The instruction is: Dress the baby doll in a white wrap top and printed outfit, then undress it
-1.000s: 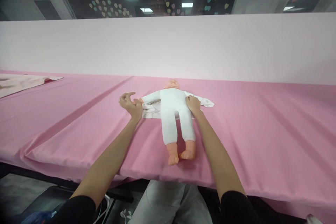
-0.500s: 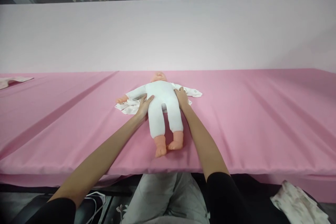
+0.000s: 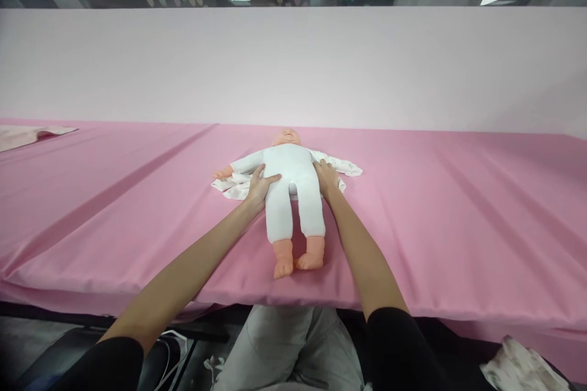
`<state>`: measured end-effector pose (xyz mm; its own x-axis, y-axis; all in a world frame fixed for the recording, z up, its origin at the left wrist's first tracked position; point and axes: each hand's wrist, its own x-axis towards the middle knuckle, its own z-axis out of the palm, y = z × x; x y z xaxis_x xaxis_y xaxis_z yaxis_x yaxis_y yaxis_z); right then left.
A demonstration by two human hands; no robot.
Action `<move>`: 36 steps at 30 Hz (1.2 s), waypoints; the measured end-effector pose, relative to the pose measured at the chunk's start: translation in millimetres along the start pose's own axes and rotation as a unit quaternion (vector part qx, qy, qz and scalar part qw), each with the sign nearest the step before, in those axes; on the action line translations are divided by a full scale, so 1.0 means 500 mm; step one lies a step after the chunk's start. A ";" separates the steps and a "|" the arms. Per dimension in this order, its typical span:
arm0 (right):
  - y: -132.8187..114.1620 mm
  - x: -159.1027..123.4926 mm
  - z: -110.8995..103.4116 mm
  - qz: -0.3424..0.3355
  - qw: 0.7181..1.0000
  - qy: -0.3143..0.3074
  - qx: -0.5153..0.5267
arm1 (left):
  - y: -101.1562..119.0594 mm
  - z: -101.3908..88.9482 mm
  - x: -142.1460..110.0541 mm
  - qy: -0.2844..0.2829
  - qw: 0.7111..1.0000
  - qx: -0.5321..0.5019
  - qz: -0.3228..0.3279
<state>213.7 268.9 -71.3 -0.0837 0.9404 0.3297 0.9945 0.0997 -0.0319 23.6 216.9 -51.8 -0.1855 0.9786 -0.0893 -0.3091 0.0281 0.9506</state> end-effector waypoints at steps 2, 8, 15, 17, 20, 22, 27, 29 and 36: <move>-0.003 -0.003 -0.002 0.012 1.000 0.002 -0.003 | 0.008 -0.002 -0.005 0.011 1.000 -0.004 0.003; -0.005 0.000 -0.004 0.117 0.993 -0.018 0.007 | 0.029 -0.020 -0.002 0.021 0.999 -0.012 0.020; 0.018 0.007 0.001 0.191 0.981 -0.013 0.016 | 0.035 -0.068 0.054 0.026 0.999 -0.017 0.037; 0.030 0.010 0.005 0.215 0.976 -0.023 0.029 | 0.040 -0.086 0.069 0.028 0.999 -0.011 0.030; 0.047 0.014 0.012 0.238 0.969 -0.039 0.050 | 0.048 -0.111 0.084 0.027 0.999 -0.012 0.017; 0.053 0.015 0.015 0.239 0.968 -0.040 0.059 | 0.050 -0.121 0.088 0.025 0.999 -0.014 0.012; 0.050 0.011 0.012 0.242 0.967 -0.024 0.079 | 0.042 -0.130 0.091 0.016 1.000 -0.002 0.004; 0.048 0.010 0.010 0.246 0.965 -0.025 0.087 | 0.039 -0.130 0.093 0.011 1.000 0.000 0.007; 0.055 0.012 0.010 0.215 0.972 -0.057 0.073 | 0.033 -0.126 0.088 0.008 1.000 -0.023 -0.002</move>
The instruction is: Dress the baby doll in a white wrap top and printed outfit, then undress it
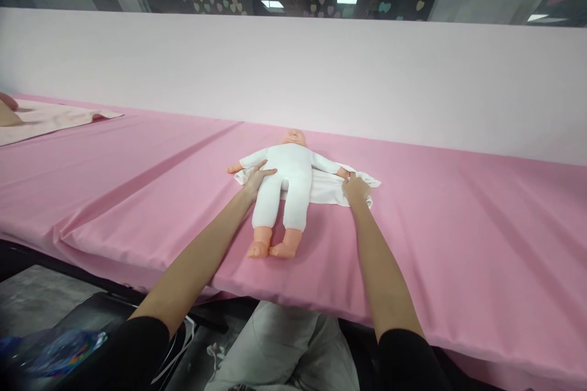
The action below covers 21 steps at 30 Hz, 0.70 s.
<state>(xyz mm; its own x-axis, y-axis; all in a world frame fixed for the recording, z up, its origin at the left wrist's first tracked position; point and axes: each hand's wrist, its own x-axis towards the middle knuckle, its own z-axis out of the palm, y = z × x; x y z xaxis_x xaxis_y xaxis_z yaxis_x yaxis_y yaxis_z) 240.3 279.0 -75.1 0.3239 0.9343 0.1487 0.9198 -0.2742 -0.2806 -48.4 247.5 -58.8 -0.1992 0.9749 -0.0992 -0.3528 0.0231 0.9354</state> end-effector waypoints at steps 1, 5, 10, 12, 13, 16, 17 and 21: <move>0.002 0.002 0.000 -0.005 1.000 -0.004 -0.005 | -0.001 0.001 -0.003 -0.002 1.000 -0.006 0.000; 0.002 0.016 -0.001 0.005 1.000 -0.025 -0.003 | -0.003 0.006 -0.017 -0.006 1.000 -0.021 -0.005; -0.005 0.044 -0.007 0.051 0.997 -0.059 0.018 | -0.003 0.004 -0.017 -0.009 1.000 -0.024 -0.011; -0.006 0.053 -0.008 0.061 0.995 -0.072 0.026 | -0.006 0.001 -0.012 -0.012 1.000 -0.024 -0.009; -0.005 0.056 -0.008 0.065 0.995 -0.073 0.028 | -0.008 -0.001 -0.009 -0.016 1.000 -0.024 -0.009; -0.001 0.058 -0.009 0.069 0.995 -0.063 0.025 | -0.012 -0.004 -0.005 -0.026 0.999 -0.025 -0.013; 0.001 0.057 -0.011 0.070 0.995 -0.062 0.026 | -0.012 -0.005 -0.006 -0.032 0.999 -0.027 -0.015; 0.007 0.052 -0.024 0.070 0.991 -0.100 0.054 | -0.013 -0.005 -0.009 -0.043 0.998 -0.037 -0.018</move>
<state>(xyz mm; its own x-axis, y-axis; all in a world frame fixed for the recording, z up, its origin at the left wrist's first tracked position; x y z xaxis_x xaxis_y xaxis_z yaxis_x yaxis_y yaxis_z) 254.6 299.8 -60.6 0.3862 0.9183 -0.0872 0.8364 -0.3885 -0.3866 -47.5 242.3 -65.4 -0.1077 0.9891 -0.1007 -0.4255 0.0457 0.9038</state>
